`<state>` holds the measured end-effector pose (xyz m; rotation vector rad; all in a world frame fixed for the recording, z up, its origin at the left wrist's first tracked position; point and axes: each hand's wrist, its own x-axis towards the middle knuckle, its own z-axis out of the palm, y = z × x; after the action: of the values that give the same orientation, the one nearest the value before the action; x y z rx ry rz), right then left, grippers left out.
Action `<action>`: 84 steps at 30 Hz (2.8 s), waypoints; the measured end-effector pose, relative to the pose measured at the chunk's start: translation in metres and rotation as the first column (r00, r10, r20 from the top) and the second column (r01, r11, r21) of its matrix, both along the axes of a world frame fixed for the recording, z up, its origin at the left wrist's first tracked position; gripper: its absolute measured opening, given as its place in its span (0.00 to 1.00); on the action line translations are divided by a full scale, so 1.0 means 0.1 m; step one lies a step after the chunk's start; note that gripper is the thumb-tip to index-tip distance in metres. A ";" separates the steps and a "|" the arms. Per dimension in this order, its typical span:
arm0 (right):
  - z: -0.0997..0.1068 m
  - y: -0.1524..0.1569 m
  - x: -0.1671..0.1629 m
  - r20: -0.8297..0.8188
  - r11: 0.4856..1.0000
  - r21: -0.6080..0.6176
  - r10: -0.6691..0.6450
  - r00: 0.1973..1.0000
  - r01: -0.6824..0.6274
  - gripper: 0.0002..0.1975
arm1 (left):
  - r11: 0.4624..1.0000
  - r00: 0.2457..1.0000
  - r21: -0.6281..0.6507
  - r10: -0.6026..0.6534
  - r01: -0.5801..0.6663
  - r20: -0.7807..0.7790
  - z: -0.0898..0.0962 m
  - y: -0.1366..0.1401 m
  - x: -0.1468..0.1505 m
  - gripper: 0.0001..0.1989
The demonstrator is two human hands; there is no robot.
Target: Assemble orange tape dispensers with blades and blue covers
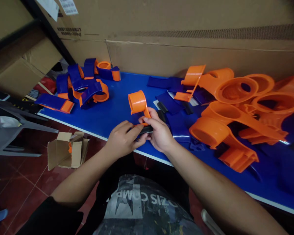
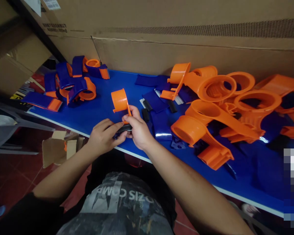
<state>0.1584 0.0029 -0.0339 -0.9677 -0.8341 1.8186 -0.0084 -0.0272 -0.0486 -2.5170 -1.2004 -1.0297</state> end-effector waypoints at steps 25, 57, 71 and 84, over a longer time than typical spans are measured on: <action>-0.01 0.01 -0.02 -0.027 1.000 -0.001 -0.031 0.999 0.031 0.18 | 0.991 1.000 0.131 0.007 -0.005 -0.014 0.00 -0.10 0.07 0.04; -0.01 0.01 0.00 -0.063 0.998 -0.017 -0.057 0.996 0.056 0.18 | 0.998 0.977 -0.049 -0.024 0.035 0.213 -0.01 -0.04 0.13 0.03; -0.04 0.03 0.01 -0.072 0.998 -0.001 -0.065 0.995 0.065 0.18 | 0.988 0.956 -0.157 0.052 -0.006 0.287 -0.08 -0.07 0.25 0.06; -0.01 0.01 -0.01 -0.043 0.999 0.018 -0.050 0.998 0.051 0.19 | 0.979 0.952 -0.194 0.124 -0.071 0.280 -0.08 -0.15 0.13 0.14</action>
<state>0.1574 0.0043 -0.0352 -0.9269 -0.7930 1.7787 0.0045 -0.0426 -0.0567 -2.4660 -1.5479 -1.3594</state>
